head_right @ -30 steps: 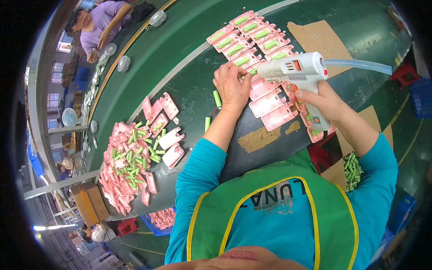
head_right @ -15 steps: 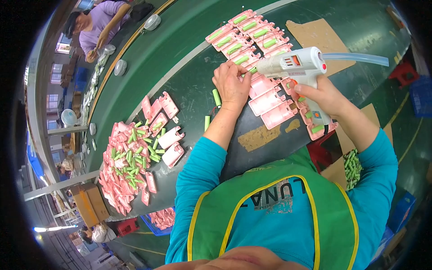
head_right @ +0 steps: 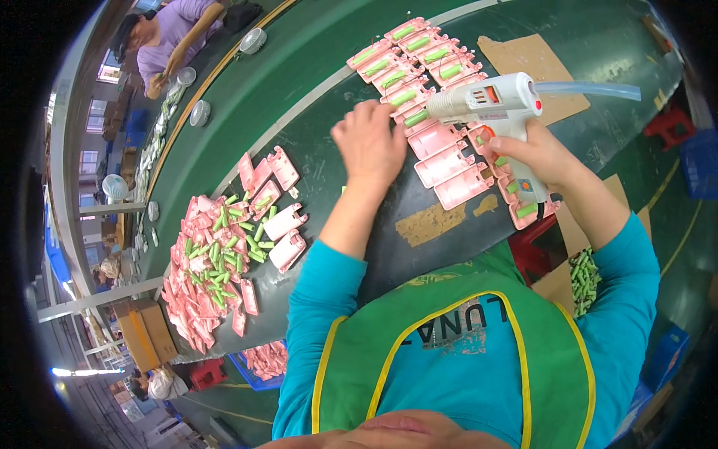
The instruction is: The person assembles components by placing small green components into pink plastic cases, then applying hot glue with a hot glue gun to secure them.
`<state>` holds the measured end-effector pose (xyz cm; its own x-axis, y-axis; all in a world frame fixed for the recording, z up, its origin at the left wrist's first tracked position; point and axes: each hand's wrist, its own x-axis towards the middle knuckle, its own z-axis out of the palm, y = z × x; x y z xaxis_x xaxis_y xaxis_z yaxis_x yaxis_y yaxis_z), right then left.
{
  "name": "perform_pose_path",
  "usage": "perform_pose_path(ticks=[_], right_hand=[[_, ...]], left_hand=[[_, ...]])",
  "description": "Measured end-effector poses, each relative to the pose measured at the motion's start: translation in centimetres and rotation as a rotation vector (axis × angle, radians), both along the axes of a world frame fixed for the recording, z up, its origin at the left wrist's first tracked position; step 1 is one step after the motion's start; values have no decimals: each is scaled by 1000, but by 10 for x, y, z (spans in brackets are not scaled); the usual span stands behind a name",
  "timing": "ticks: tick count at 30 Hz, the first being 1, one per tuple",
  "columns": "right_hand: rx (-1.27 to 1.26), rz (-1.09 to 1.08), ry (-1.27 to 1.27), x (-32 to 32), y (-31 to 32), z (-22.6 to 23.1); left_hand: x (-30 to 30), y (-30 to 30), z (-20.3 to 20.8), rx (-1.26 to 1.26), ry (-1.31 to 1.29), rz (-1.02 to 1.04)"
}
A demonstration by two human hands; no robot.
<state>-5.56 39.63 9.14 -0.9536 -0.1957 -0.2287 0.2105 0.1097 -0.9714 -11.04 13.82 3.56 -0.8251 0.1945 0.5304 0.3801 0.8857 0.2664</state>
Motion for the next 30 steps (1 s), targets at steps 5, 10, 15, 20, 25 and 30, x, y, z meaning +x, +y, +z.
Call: perform_pose_path(ticks=[5, 10, 15, 20, 25, 30], right_hand=[[-105, 28, -152, 16, 8, 10], [-121, 178, -211, 19, 6, 7], [-35, 202, -240, 19, 9, -1], [86, 194, -156, 20, 5, 2], [104, 202, -134, 20, 13, 6], [76, 187, -114, 24, 14, 9]], left_hand=[[23, -56, 15, -338, -328, 140], [34, -84, -3, -257, -456, 163], [34, -87, 8, 47, -355, 84], [32, -96, 16, 1295, -657, -160], [31, -78, 18, 1708, -626, -278], [28, -34, -6, 1538, -812, -388]])
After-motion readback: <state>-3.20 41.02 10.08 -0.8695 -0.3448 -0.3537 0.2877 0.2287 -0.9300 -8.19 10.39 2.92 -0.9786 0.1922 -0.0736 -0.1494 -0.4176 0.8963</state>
